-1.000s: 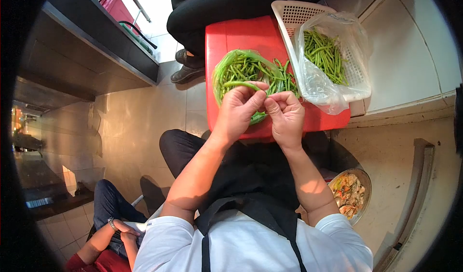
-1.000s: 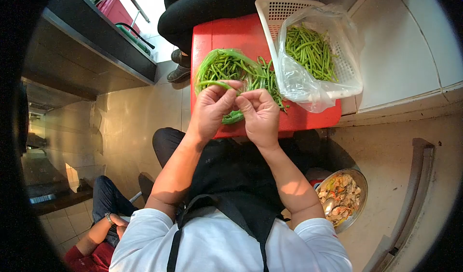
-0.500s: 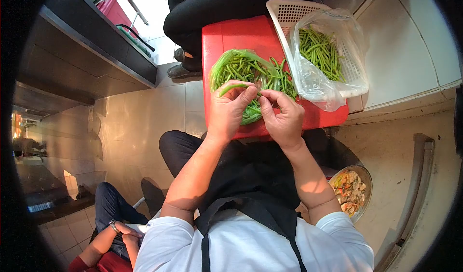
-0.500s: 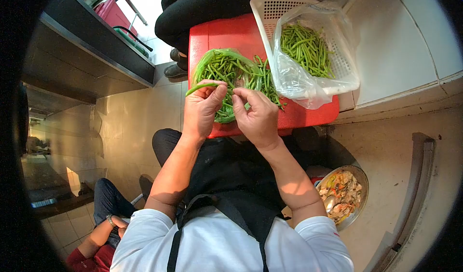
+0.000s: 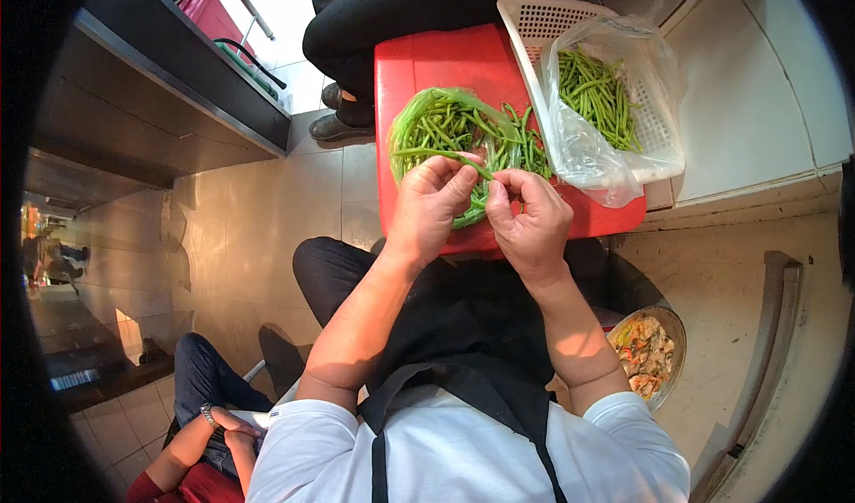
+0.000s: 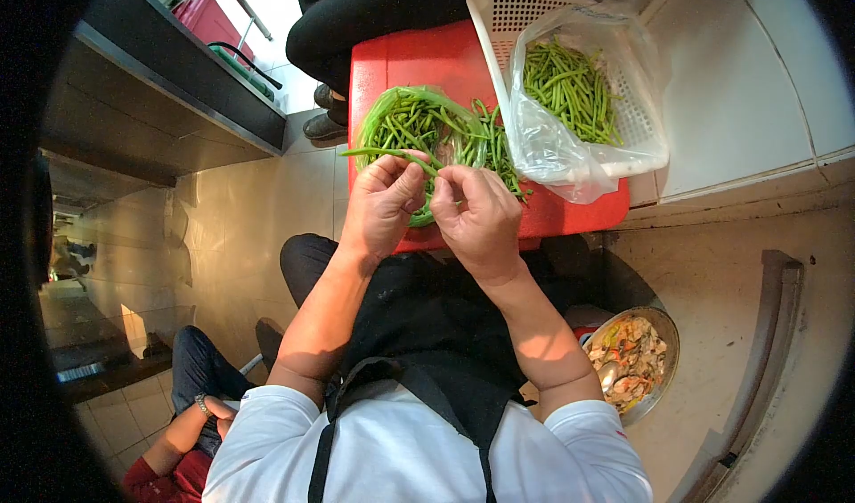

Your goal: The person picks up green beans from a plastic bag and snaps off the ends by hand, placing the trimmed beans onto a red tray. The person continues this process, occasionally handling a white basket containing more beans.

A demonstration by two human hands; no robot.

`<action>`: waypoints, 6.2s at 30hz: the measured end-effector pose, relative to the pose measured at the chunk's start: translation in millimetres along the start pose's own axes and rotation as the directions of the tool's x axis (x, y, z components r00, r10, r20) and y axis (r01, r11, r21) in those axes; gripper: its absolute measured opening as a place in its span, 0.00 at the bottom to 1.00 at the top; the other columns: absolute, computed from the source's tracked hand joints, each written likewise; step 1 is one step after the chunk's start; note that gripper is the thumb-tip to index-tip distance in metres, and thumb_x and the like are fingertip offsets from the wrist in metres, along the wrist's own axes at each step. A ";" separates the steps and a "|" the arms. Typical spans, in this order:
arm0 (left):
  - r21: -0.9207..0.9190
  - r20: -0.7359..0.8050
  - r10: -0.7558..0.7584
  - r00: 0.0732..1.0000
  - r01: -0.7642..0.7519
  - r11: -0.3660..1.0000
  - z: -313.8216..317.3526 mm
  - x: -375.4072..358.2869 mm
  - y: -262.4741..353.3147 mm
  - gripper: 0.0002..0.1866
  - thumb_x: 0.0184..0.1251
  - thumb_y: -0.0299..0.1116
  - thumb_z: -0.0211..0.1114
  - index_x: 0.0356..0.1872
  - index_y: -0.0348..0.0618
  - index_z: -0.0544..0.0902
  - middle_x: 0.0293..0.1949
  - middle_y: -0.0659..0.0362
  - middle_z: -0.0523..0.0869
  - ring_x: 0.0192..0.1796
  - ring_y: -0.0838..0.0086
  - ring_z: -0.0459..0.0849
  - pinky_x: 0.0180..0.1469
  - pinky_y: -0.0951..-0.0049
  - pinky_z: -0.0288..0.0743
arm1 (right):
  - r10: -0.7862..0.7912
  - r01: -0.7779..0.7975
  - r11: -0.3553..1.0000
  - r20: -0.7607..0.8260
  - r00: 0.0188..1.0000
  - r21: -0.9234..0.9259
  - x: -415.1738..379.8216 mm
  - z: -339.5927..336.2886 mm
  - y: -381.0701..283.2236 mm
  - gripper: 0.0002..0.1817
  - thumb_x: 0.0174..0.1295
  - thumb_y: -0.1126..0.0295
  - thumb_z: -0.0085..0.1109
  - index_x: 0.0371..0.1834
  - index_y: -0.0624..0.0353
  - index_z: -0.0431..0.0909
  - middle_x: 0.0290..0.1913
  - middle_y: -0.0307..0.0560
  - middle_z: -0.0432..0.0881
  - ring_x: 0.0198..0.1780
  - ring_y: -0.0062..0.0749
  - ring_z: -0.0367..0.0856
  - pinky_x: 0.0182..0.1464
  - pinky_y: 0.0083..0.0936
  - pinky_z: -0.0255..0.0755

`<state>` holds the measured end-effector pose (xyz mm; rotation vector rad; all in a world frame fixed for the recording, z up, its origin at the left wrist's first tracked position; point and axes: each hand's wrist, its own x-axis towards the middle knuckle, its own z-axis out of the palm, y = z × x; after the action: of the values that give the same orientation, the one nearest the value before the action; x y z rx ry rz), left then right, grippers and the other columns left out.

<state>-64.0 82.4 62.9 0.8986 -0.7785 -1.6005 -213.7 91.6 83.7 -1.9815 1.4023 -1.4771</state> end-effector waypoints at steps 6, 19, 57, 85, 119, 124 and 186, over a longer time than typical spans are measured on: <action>0.183 0.035 0.202 0.979 -0.205 0.962 7.9 -0.5 -4.2 0.08 0.77 0.27 0.64 0.51 0.37 0.82 0.42 0.63 0.85 0.43 0.82 0.80 0.48 0.77 0.76 | -0.003 0.004 1.000 0.044 0.999 -0.024 3.8 -0.4 -0.6 0.07 0.59 0.76 0.67 0.40 0.61 0.83 0.32 0.50 0.85 0.31 0.44 0.84 0.35 0.37 0.78; -0.032 0.027 0.075 0.997 -0.074 0.997 20.4 -0.1 -13.2 0.06 0.78 0.31 0.63 0.48 0.42 0.81 0.39 0.67 0.81 0.36 0.85 0.75 0.42 0.82 0.71 | 0.393 -0.381 0.763 0.094 0.915 0.521 -6.9 9.3 16.1 0.05 0.65 0.78 0.62 0.41 0.65 0.84 0.31 0.33 0.83 0.32 0.12 0.76 0.34 0.17 0.73; 0.842 0.375 0.435 0.819 -0.497 0.210 9.0 -23.8 32.7 0.08 0.62 0.26 0.72 0.42 0.39 0.87 0.39 0.50 0.87 0.44 0.52 0.84 0.47 0.59 0.78 | -0.376 0.400 0.915 0.260 0.890 -0.047 14.3 -31.5 14.3 0.13 0.53 0.75 0.70 0.42 0.59 0.83 0.40 0.48 0.83 0.41 0.45 0.83 0.44 0.38 0.77; 0.374 -0.097 0.388 0.916 -0.328 0.868 41.2 21.9 27.4 0.09 0.73 0.26 0.68 0.51 0.37 0.84 0.36 0.65 0.85 0.36 0.86 0.79 0.40 0.82 0.74 | 0.129 -0.128 0.978 -0.001 0.992 -0.164 -35.8 -12.0 71.0 0.12 0.66 0.78 0.59 0.52 0.64 0.80 0.45 0.60 0.84 0.48 0.59 0.83 0.51 0.46 0.78; 0.972 -0.058 0.549 0.834 -0.079 0.223 -65.7 48.9 22.1 0.26 0.62 0.34 0.77 0.61 0.40 0.82 0.46 0.51 0.90 0.45 0.65 0.88 0.51 0.66 0.81 | 0.190 -0.184 0.982 0.192 0.963 -0.047 15.2 24.6 72.6 0.08 0.61 0.75 0.67 0.44 0.60 0.86 0.36 0.56 0.87 0.39 0.53 0.86 0.44 0.42 0.79; 0.931 -0.046 0.556 0.830 -0.167 0.326 -40.8 34.1 28.4 0.20 0.62 0.32 0.76 0.55 0.41 0.86 0.42 0.55 0.89 0.38 0.71 0.84 0.44 0.69 0.79 | 0.303 -0.326 0.938 0.179 0.936 0.117 13.0 21.5 53.2 0.07 0.65 0.76 0.66 0.45 0.63 0.86 0.40 0.55 0.89 0.41 0.37 0.90 0.44 0.30 0.81; 0.124 -0.075 0.287 0.955 -0.277 0.953 -1.8 8.9 -0.3 0.09 0.75 0.25 0.65 0.51 0.44 0.78 0.47 0.57 0.89 0.47 0.78 0.86 0.51 0.75 0.79 | -0.129 0.130 0.987 0.013 0.992 -0.096 -2.2 21.5 15.5 0.10 0.59 0.75 0.68 0.43 0.60 0.82 0.39 0.51 0.83 0.41 0.50 0.83 0.44 0.43 0.77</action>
<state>-63.7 73.7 60.3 0.8907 -0.8964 -1.2662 -203.3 79.6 62.3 -2.1719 1.3901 -1.4804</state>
